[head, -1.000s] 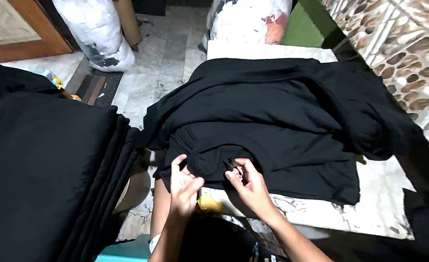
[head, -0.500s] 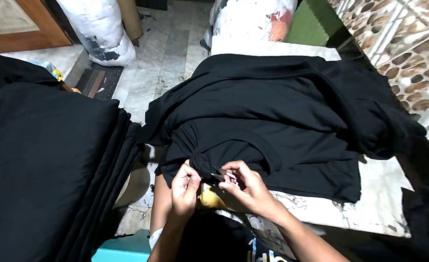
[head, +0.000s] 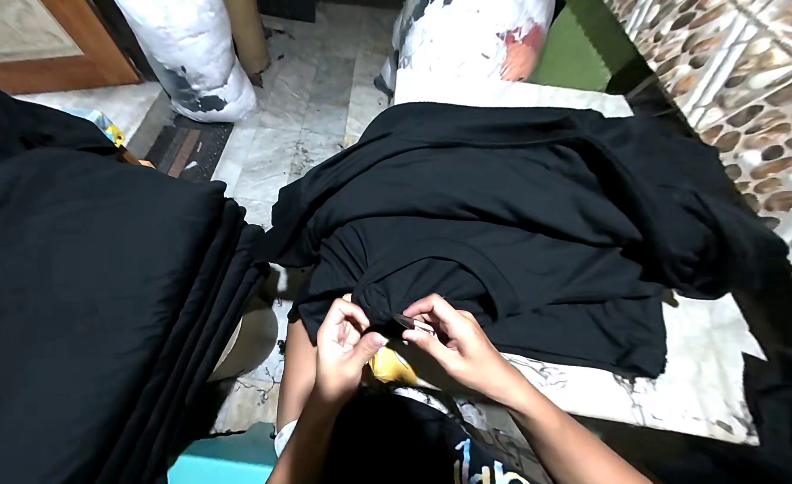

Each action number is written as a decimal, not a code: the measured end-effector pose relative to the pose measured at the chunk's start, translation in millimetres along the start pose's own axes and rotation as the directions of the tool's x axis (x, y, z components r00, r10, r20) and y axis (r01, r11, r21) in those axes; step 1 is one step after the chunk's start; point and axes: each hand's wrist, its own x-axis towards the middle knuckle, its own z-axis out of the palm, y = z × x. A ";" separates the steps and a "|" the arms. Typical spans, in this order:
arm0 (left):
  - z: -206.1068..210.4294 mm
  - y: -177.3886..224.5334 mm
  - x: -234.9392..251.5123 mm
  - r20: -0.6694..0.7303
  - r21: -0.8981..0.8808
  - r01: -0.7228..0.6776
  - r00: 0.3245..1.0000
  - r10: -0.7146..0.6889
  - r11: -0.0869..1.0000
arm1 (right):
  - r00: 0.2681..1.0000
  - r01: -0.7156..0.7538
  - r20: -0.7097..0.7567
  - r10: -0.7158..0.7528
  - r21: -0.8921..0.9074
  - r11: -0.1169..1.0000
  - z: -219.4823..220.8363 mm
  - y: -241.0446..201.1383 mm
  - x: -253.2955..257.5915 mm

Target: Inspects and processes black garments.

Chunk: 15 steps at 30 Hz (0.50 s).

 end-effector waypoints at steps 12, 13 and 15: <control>4.2 7.6 -5.1 0.014 0.287 -0.071 0.997 0.070 0.955 | 0.933 0.220 -0.088 -0.348 -0.627 0.747 14.3 -10.0 -0.2; 3.3 7.4 -6.6 0.026 0.305 -0.065 0.998 0.060 0.950 | 0.931 0.210 -0.091 -0.354 -0.659 0.722 16.4 -11.3 2.8; 1.4 7.2 -8.0 0.035 0.343 -0.056 0.998 0.047 0.938 | 0.934 0.156 -0.140 -0.329 -0.667 0.728 19.1 -13.4 7.6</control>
